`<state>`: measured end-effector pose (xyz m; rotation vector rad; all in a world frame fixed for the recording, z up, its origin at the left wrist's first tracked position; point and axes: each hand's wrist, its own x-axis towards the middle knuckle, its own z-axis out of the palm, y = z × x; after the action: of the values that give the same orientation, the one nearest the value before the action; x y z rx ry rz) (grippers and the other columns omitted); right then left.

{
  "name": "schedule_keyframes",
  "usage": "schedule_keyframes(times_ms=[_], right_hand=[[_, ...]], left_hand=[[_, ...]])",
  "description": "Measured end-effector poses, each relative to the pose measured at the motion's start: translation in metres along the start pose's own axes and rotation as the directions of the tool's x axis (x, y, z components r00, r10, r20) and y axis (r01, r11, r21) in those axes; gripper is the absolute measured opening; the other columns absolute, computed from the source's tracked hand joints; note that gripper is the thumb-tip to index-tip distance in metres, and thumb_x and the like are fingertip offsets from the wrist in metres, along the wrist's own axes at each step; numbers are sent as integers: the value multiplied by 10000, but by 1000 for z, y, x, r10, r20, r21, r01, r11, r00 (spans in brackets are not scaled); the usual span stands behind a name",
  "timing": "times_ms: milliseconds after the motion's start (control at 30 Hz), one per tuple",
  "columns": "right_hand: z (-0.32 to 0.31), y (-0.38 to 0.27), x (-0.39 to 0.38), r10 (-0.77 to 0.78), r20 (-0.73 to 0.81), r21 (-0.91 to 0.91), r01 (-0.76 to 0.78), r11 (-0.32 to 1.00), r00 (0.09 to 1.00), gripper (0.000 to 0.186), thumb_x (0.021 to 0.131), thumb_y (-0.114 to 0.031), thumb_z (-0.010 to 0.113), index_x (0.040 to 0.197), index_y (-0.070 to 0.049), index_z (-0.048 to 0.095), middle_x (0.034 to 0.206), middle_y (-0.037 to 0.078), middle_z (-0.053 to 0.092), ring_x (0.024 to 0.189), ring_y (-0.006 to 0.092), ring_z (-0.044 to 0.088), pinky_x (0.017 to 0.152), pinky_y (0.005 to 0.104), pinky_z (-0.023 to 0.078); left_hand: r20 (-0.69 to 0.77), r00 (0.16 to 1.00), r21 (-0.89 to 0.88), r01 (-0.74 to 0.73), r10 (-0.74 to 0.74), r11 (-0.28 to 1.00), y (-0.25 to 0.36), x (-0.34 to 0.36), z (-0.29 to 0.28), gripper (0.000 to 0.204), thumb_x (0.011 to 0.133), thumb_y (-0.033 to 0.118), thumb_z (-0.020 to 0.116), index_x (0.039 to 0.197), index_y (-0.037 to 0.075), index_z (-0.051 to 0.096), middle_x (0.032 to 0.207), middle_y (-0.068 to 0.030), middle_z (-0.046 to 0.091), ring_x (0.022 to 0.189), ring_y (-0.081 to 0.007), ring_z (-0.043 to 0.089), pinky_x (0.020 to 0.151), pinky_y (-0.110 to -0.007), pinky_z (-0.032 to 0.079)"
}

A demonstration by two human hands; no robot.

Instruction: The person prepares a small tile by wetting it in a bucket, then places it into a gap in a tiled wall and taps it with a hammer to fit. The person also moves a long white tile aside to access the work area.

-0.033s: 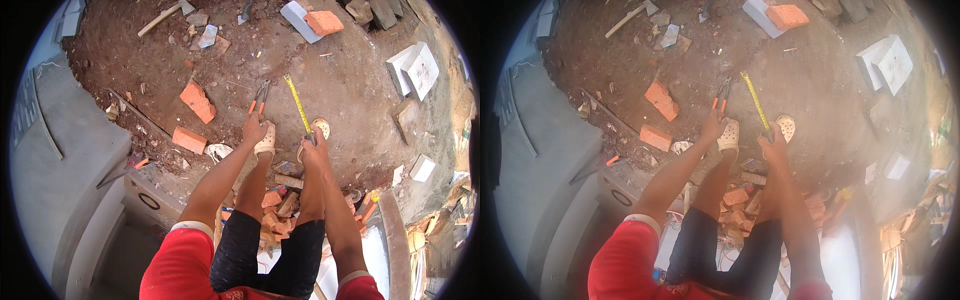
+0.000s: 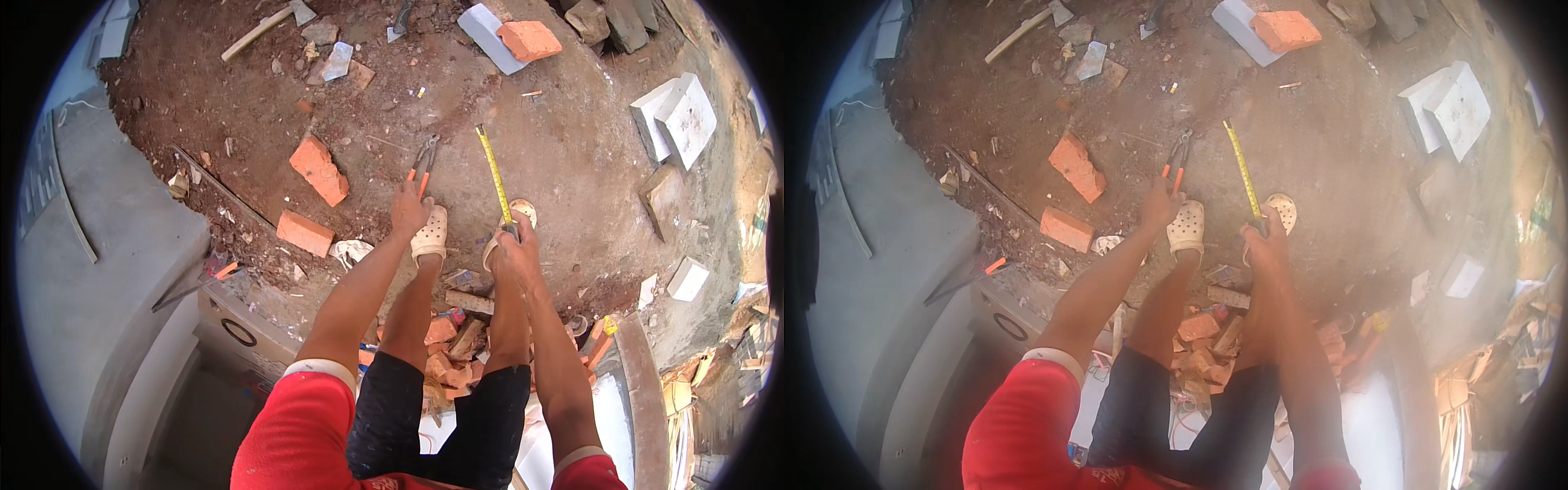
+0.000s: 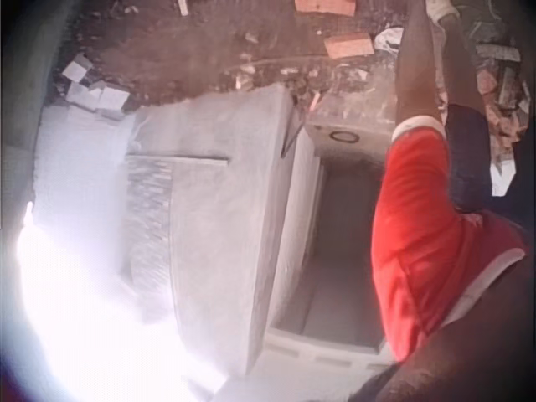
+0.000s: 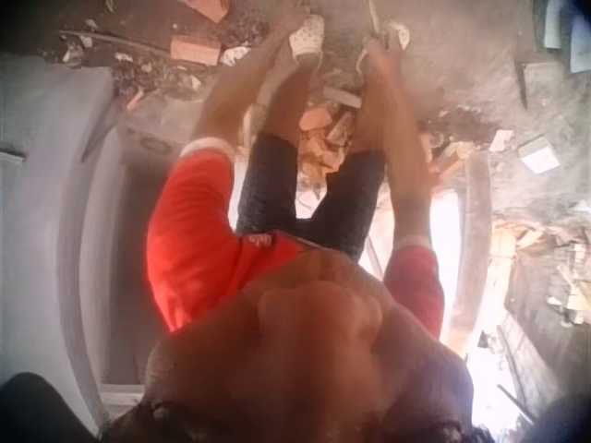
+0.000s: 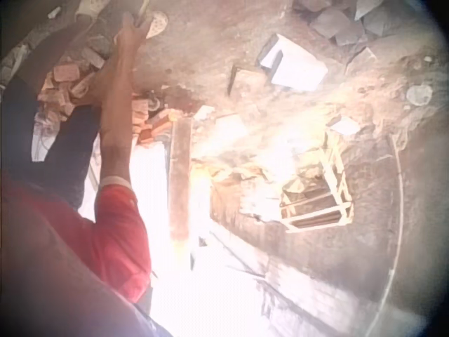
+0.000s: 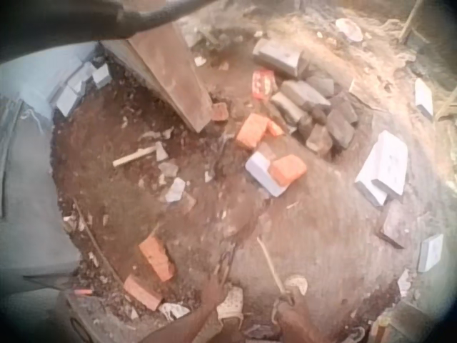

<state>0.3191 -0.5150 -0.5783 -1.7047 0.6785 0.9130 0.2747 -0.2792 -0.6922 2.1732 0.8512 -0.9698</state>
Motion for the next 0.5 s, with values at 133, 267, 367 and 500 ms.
schedule_keyframes(times_ms=[133, 267, 367, 500], right_hand=[[-35, 28, 29, 99, 36, -120, -94, 988, 994, 568, 905, -162, 706, 1418, -46, 491, 1027, 53, 638, 849, 108, 567, 685, 261, 458], [-57, 65, 39, 111, 22, -202, -105, 974, 994, 620, 883, -153, 696, 1444, -35, 461, 990, 65, 642, 796, 132, 587, 608, 274, 460], [-68, 85, 41, 195, 1, -233, -190, 954, 981, 696, 861, -157, 694, 1488, -37, 416, 1015, 89, 644, 747, 146, 599, 539, 280, 457], [-76, 86, 29, 176, -28, -484, -167, 859, 984, 779, 847, -175, 702, 1539, -52, 365, 1030, 113, 660, 719, 147, 608, 518, 279, 481]], left_hand=[[-250, 968, 158, 26, 15, 987, -26, 50, 53, 554, 812, 241, 829, 1183, 6, 491, 1208, -212, 536, 1134, -384, 561, 963, -481, 493], [-290, 956, 124, -19, 55, 992, -30, 62, 71, 577, 783, 236, 831, 1182, 3, 486, 1158, -214, 550, 1112, -401, 563, 981, -506, 483], [-209, 975, -7, -77, 74, 997, -24, 58, 56, 612, 765, 260, 823, 1190, -18, 481, 1151, -220, 581, 1134, -409, 570, 991, -513, 481], [4, 995, -365, 94, -100, 926, -8, 20, 17, 646, 766, 276, 786, 1213, -65, 468, 1209, -251, 615, 1178, -434, 587, 991, -510, 488]])
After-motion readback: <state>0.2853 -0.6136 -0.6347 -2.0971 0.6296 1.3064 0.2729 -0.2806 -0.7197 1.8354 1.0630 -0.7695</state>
